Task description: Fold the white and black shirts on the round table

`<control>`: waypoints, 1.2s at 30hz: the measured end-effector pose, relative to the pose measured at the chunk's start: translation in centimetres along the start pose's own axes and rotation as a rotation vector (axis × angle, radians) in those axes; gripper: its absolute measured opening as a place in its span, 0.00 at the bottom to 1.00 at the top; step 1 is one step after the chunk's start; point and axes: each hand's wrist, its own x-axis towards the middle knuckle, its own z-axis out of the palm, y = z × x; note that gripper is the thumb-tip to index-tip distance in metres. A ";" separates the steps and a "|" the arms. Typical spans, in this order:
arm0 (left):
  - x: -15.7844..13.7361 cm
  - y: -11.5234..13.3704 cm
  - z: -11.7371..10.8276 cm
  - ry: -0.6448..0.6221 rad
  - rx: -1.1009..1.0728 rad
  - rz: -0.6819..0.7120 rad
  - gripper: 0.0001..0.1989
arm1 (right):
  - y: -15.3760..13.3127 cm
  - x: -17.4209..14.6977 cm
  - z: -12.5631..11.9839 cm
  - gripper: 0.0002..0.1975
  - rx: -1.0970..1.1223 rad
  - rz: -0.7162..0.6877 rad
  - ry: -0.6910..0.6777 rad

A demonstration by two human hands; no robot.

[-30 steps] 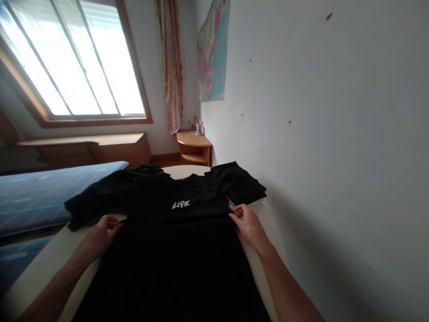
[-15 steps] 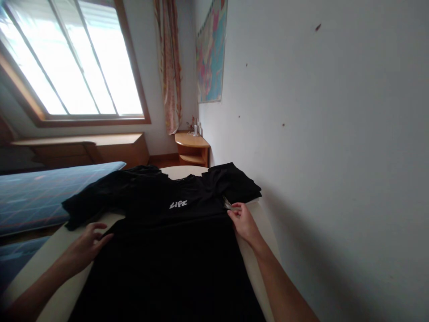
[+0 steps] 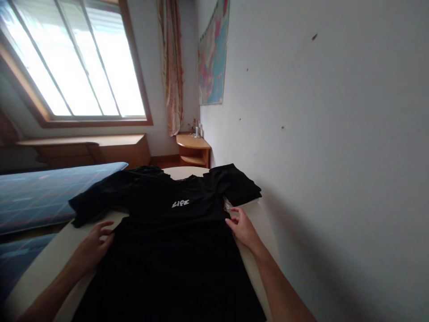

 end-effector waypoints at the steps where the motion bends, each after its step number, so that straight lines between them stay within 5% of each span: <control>1: 0.0 0.0 0.1 0.003 0.007 0.000 0.24 | 0.1 0.0 0.0 0.24 -0.052 -0.038 0.030; 7: -0.3 0.4 0.3 0.023 0.103 0.020 0.23 | 0.3 0.4 -0.4 0.20 -0.126 -0.149 0.180; 16: -1.4 0.6 -0.6 -0.084 0.208 -0.044 0.30 | -1.0 -3.2 0.4 0.16 -0.790 -0.216 0.232; 28: -6.2 0.6 -1.5 -0.129 0.089 -0.063 0.34 | -1.3 -7.0 -1.3 0.10 -0.517 -0.065 0.057; 36: -8.4 0.8 -2.6 -0.134 0.022 0.001 0.34 | -1.8 -9.6 -2.4 0.23 -0.438 -0.065 0.023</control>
